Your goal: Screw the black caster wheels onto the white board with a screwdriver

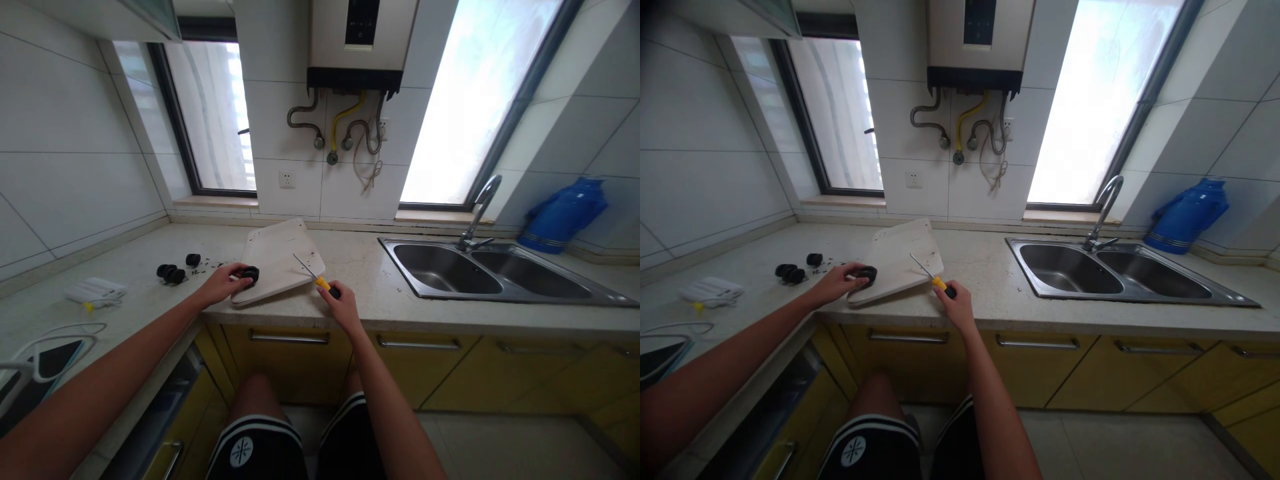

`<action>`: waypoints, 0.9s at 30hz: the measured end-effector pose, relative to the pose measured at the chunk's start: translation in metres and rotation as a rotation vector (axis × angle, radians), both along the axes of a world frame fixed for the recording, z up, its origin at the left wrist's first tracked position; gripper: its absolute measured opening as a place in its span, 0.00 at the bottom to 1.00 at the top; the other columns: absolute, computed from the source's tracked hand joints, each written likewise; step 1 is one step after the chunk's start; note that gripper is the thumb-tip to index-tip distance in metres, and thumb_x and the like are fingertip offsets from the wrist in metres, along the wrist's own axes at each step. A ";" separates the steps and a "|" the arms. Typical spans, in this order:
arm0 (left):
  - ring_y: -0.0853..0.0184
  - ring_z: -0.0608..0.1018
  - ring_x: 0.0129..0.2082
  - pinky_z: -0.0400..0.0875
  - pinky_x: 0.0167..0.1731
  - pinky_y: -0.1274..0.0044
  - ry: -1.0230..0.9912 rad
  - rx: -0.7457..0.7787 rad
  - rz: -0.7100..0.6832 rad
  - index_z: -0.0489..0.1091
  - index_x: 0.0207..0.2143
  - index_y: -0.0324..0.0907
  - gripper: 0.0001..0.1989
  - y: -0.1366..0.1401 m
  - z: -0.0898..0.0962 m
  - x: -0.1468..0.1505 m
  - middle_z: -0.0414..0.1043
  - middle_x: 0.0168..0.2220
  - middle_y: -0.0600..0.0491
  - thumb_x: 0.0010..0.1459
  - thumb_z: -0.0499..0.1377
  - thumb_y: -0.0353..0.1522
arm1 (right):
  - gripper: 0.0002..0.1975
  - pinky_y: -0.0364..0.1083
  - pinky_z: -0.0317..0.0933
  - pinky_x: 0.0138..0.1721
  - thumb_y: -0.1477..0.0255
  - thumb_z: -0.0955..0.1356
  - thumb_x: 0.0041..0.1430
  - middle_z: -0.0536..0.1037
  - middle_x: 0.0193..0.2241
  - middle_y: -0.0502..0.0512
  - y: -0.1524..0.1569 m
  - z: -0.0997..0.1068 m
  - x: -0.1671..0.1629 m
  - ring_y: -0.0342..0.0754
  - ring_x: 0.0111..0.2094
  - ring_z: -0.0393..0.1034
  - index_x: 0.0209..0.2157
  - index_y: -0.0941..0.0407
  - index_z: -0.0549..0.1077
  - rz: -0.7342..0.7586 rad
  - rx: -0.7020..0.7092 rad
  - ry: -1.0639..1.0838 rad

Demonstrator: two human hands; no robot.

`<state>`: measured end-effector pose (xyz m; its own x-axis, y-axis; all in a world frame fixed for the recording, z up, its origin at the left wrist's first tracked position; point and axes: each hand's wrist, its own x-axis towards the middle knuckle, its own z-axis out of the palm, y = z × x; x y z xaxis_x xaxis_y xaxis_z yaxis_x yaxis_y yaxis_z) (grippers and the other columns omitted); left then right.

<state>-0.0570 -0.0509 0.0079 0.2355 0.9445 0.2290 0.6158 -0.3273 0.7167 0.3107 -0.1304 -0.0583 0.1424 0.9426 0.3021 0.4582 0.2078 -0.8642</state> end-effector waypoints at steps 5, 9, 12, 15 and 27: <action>0.48 0.86 0.45 0.82 0.47 0.62 0.044 0.012 0.037 0.81 0.50 0.42 0.44 -0.003 0.001 -0.014 0.86 0.49 0.43 0.44 0.67 0.66 | 0.21 0.56 0.77 0.52 0.57 0.72 0.72 0.81 0.53 0.58 0.007 -0.005 0.004 0.52 0.50 0.79 0.56 0.57 0.77 -0.021 -0.036 0.059; 0.49 0.86 0.44 0.81 0.46 0.64 0.114 0.041 0.126 0.80 0.49 0.43 0.41 -0.007 0.000 -0.014 0.86 0.45 0.44 0.46 0.65 0.65 | 0.21 0.56 0.77 0.52 0.58 0.72 0.72 0.80 0.54 0.58 0.009 -0.007 0.004 0.52 0.50 0.79 0.57 0.57 0.76 -0.034 -0.062 0.094; 0.50 0.85 0.41 0.79 0.43 0.66 0.188 0.066 0.218 0.79 0.48 0.41 0.38 -0.009 -0.002 -0.007 0.85 0.39 0.45 0.50 0.63 0.62 | 0.21 0.57 0.77 0.53 0.57 0.72 0.72 0.80 0.54 0.59 0.008 -0.006 0.003 0.53 0.51 0.79 0.57 0.57 0.76 -0.041 -0.071 0.091; 0.52 0.84 0.38 0.76 0.39 0.67 0.269 0.090 0.282 0.79 0.52 0.40 0.35 -0.012 -0.002 0.003 0.83 0.37 0.46 0.56 0.61 0.58 | 0.21 0.57 0.77 0.53 0.57 0.72 0.72 0.80 0.55 0.59 0.008 -0.004 0.003 0.53 0.52 0.79 0.58 0.57 0.76 -0.059 -0.071 0.076; 0.52 0.84 0.42 0.72 0.39 0.69 0.436 0.194 0.520 0.79 0.49 0.44 0.29 -0.015 -0.012 -0.015 0.83 0.41 0.44 0.74 0.46 0.52 | 0.21 0.57 0.77 0.53 0.57 0.72 0.72 0.81 0.54 0.58 0.005 -0.001 0.001 0.53 0.51 0.79 0.57 0.57 0.77 -0.061 -0.070 -0.021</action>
<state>-0.0724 -0.0659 -0.0042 -0.1266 0.9111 0.3923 0.9447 -0.0099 0.3277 0.3119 -0.1258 -0.0589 0.1945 0.9511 0.2398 0.4867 0.1187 -0.8655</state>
